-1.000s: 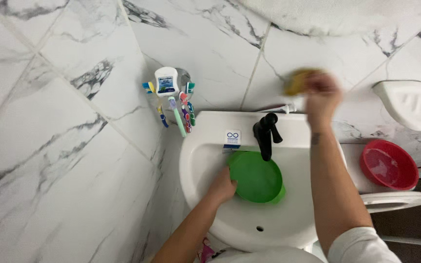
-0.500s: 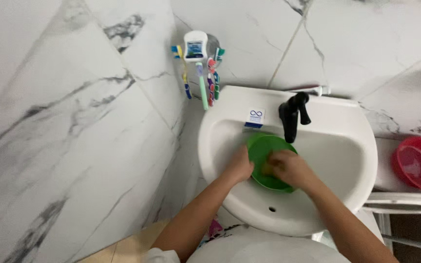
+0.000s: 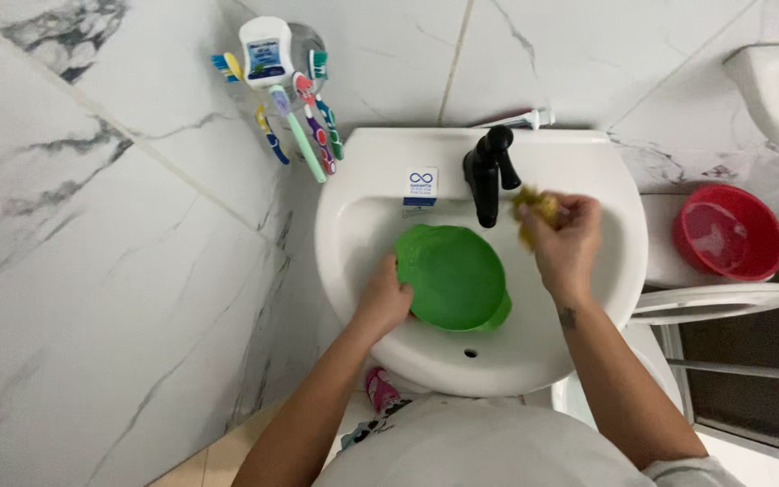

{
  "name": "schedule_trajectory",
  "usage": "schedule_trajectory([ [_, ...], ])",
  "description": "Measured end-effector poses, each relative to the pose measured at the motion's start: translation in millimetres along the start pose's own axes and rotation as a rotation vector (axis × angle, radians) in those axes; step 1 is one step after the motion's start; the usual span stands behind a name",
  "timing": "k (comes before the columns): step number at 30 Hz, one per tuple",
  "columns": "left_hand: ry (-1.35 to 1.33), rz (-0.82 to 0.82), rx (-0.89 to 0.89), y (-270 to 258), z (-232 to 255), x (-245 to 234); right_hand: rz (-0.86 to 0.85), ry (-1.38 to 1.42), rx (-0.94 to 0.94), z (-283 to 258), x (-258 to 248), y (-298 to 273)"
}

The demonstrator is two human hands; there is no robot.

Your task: The person scrubs a green plastic bowl with a yellow sponge under running water in a bathroom sink, then scrubs the inside of a toilet bowl with a purple toilet brush.

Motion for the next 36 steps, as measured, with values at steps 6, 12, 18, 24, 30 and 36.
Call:
schedule_trajectory([
  [6, -0.017, -0.008, -0.083, -15.0, 24.1, -31.9, 0.062, -0.62, -0.692, -7.0, 47.6, -1.4],
  [12, 0.142, -0.038, -0.177, -31.1, 39.4, -64.3, 0.007, -0.701, -0.793, 13.0, 52.5, -11.5],
  [18, 0.11, -0.014, -0.171, -36.7, 41.1, -80.6, -0.212, -0.817, -0.623, 46.1, 18.5, 15.2],
  [24, 0.041, -0.03, -0.226, -36.4, 49.2, -83.0, -0.508, -0.763, -0.261, 124.4, 98.6, -6.5],
  [30, 0.02, -0.034, -0.225, -35.3, 41.1, -88.8, -0.335, -0.846, 0.193, 115.5, -3.4, 49.9],
  [36, 0.008, -0.049, -0.26, -40.3, 38.5, -85.4, -0.527, -0.529, 0.046, 118.1, 116.9, 19.5],
])
Point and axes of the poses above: each hand's wrist, its own y-axis towards the middle knuckle, its own x-axis out of the palm, z = x × y, the point moved 3 cm from there along y, towards the middle knuckle, and after that the axes turned 4 degrees about z, right-handed, at the moved point
